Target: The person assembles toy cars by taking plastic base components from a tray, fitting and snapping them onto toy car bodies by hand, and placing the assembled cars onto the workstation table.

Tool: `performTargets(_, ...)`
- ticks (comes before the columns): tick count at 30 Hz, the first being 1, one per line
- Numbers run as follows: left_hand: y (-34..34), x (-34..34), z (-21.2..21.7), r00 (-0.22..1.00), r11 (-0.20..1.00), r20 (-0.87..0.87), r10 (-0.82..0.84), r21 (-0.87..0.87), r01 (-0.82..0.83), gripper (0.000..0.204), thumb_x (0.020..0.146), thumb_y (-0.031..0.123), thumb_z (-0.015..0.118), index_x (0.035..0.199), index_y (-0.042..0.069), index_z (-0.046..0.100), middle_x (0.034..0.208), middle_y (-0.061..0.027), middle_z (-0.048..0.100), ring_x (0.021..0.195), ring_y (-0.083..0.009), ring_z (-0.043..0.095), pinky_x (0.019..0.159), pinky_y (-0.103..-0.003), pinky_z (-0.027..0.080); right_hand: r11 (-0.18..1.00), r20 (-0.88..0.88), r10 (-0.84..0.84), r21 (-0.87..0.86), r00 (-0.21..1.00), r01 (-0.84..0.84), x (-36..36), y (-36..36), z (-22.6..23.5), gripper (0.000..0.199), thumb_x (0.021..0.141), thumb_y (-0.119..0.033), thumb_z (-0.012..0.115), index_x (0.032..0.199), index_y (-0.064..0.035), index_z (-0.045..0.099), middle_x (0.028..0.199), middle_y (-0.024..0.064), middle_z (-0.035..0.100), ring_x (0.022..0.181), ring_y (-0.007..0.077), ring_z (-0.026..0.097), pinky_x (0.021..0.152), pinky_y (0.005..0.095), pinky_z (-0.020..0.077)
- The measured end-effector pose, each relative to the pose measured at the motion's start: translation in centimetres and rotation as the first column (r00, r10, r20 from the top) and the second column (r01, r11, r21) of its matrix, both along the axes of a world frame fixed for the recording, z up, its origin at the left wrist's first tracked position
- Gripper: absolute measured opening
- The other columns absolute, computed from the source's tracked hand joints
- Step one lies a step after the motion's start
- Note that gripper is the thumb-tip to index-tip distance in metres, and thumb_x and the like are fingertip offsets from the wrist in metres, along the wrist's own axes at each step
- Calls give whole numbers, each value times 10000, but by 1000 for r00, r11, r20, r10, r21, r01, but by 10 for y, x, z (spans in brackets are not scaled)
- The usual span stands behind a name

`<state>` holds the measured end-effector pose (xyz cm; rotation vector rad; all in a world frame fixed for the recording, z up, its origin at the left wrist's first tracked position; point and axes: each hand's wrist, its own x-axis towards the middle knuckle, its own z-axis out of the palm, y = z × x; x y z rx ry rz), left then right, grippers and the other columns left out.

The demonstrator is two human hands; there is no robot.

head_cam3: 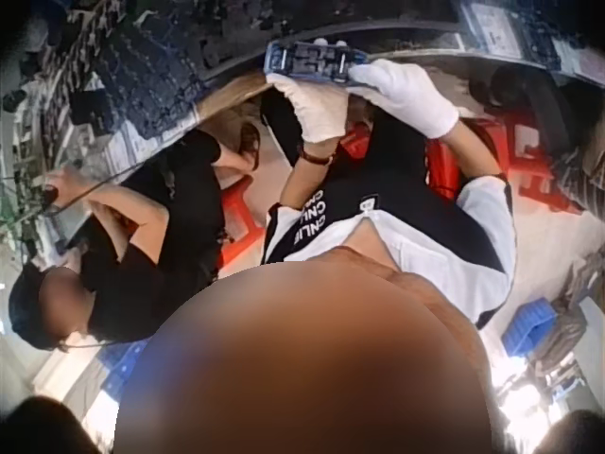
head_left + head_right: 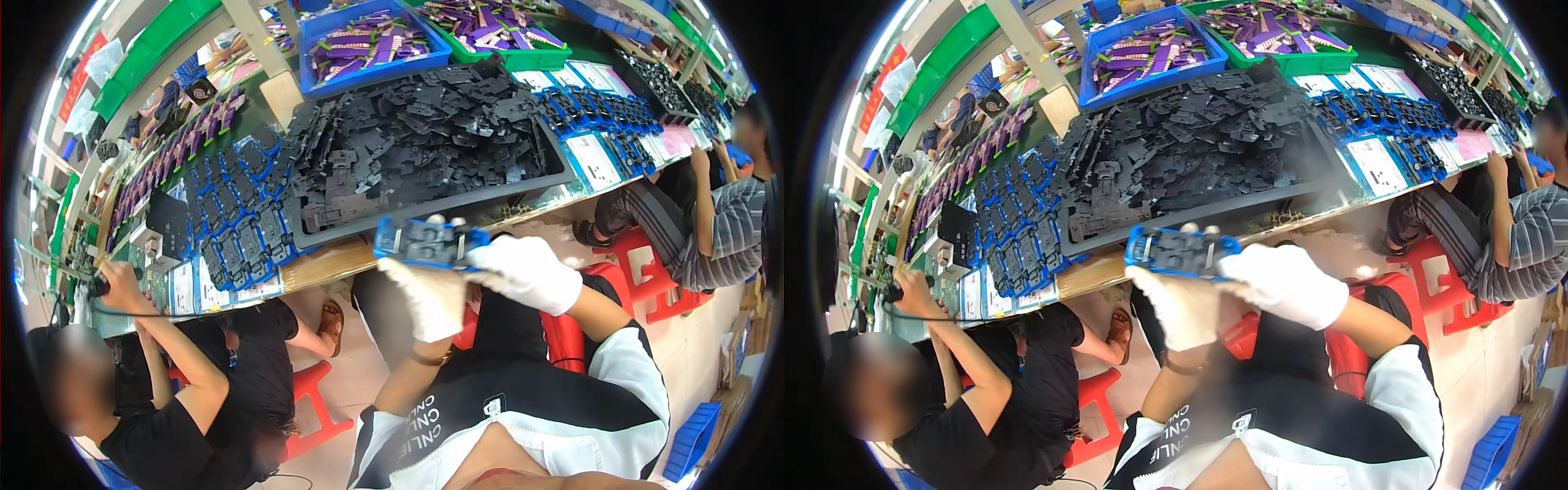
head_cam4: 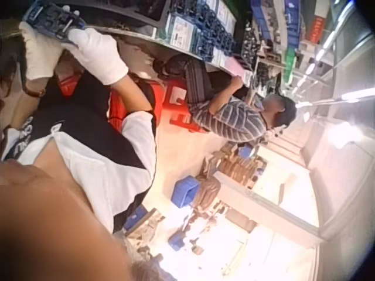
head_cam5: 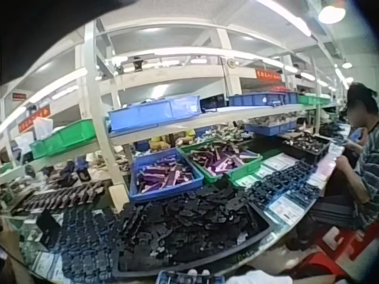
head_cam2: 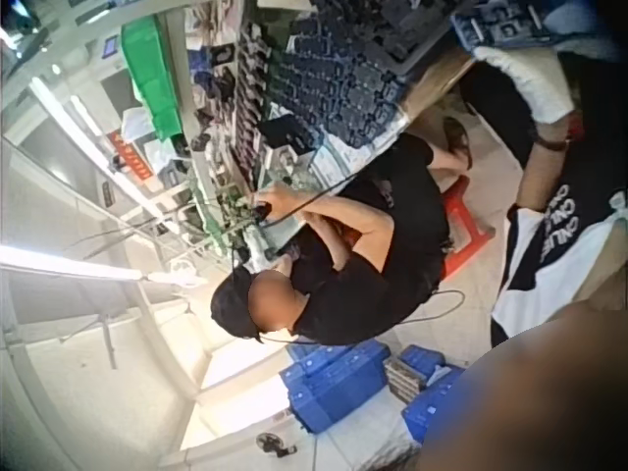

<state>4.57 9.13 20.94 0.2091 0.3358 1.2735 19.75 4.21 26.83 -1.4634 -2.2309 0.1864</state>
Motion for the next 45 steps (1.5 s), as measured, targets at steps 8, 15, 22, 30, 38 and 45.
performTargets(8, 12, -82, -11, 990, 983, 8, 142, -122, -140, 790, 849, 776, 483, 1371, 183, 498, 1334, -145, 520, 1185, -389, 513, 1049, -652, 371, 881, 133, -171, 464, 976, 91, 5, 133, 36, 373, 840, -325, 725, 1129, -112, 626, 967, 100, 657, 901, 319, 646, 749, 397, 537)
performTargets(15, 3, -88, -18, 990, 983, 41, 133, -132, -126, 770, 834, 766, 524, 1333, 179, 527, 1265, -137, 573, 1138, -388, 550, 1018, -648, 395, 833, 303, -544, 310, 783, 459, 3, 233, 33, 647, 855, -694, 552, 938, -72, 705, 811, 154, 693, 793, 331, 690, 702, 455, 528)
performTargets(22, 0, -87, -15, 990, 994, 121, 77, -85, -67, 778, 819, 762, 536, 1271, 130, 523, 1135, -121, 608, 1090, -349, 596, 975, -602, 484, 845, 228, -526, 251, 819, 473, 3, 220, 31, 283, 834, -275, 557, 1004, -116, 718, 888, 186, 715, 845, 368, 696, 748, 479, 544)
performTargets(30, 1, -87, -20, 991, 989, 67, 114, -107, -106, 801, 861, 791, 420, 1235, 91, 530, 1136, -129, 619, 1075, -359, 604, 941, -618, 501, 846, 200, -488, 349, 850, 404, 19, 190, 17, 317, 882, -131, 537, 1186, -160, 624, 873, 171, 714, 780, 356, 691, 703, 479, 536)
performTargets(38, 0, -79, -18, 994, 992, 21, 107, -66, -106, 785, 852, 793, 447, 1261, 128, 531, 1169, -117, 610, 1078, -346, 602, 933, -605, 504, 901, 53, -395, 217, 917, 376, 16, 193, 14, 351, 965, -333, 544, 1285, -211, 622, 969, 173, 714, 883, 350, 690, 788, 436, 530)
performTargets(45, -3, -78, -16, 993, 993, 69, 93, -72, -88, 784, 848, 794, 457, 1254, 129, 545, 1173, -127, 617, 1089, -356, 601, 944, -612, 493, 799, -51, -372, 491, 927, 347, 29, 204, 4, 312, 988, -334, 566, 1270, -226, 645, 927, 138, 660, 836, 328, 652, 718, 420, 515)
